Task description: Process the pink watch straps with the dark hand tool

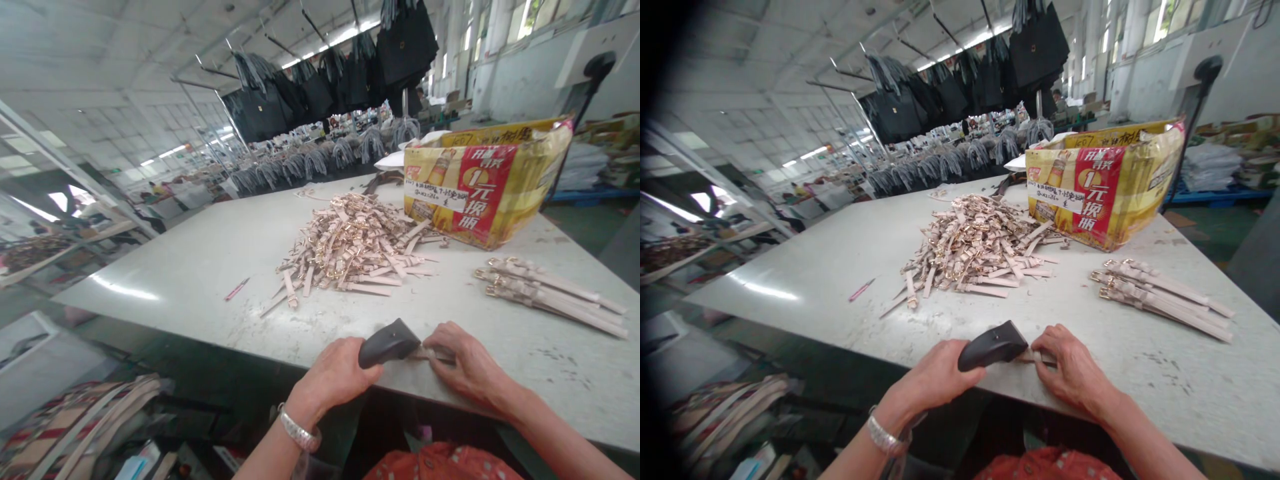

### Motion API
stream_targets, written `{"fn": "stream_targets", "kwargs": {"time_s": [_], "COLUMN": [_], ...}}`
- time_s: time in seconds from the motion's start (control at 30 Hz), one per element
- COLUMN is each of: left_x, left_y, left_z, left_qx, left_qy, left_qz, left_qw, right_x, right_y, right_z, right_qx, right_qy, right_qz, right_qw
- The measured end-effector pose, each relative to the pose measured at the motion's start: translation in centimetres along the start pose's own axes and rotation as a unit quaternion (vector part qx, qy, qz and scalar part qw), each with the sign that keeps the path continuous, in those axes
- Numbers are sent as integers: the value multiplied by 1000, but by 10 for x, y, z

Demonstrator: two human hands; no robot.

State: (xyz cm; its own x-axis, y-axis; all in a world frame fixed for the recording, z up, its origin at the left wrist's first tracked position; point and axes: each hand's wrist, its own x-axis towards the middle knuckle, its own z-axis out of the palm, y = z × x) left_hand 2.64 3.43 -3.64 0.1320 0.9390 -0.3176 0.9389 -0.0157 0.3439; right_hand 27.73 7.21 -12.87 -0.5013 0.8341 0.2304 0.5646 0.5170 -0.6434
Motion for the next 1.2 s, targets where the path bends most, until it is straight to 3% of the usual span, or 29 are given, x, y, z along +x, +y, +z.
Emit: {"fn": "stream_targets", "kwargs": {"time_s": [0.2, 0.4, 0.63, 1.0, 1.2], "left_x": [-11, -31, -18, -15, -8], "left_y": [2, 14, 33, 35, 45], "left_z": [-2, 1, 2, -15, -13], "left_qx": [54, 139, 207, 259, 245], "left_qy": [44, 21, 34, 22, 6], "left_qz": [-1, 42, 117, 139, 138], "left_qw": [998, 989, 971, 956, 959], "right_x": [0, 0, -2, -3, -1], "right_y": [-2, 0, 2, 3, 0], "right_z": [-3, -7, -12, -1, -4], "right_qx": [10, 34, 51, 44, 70], "right_qy": [-6, -28, -42, 26, 23], "right_qz": [2, -2, -4, 1, 8], "right_qw": [1000, 999, 998, 999, 997]}}
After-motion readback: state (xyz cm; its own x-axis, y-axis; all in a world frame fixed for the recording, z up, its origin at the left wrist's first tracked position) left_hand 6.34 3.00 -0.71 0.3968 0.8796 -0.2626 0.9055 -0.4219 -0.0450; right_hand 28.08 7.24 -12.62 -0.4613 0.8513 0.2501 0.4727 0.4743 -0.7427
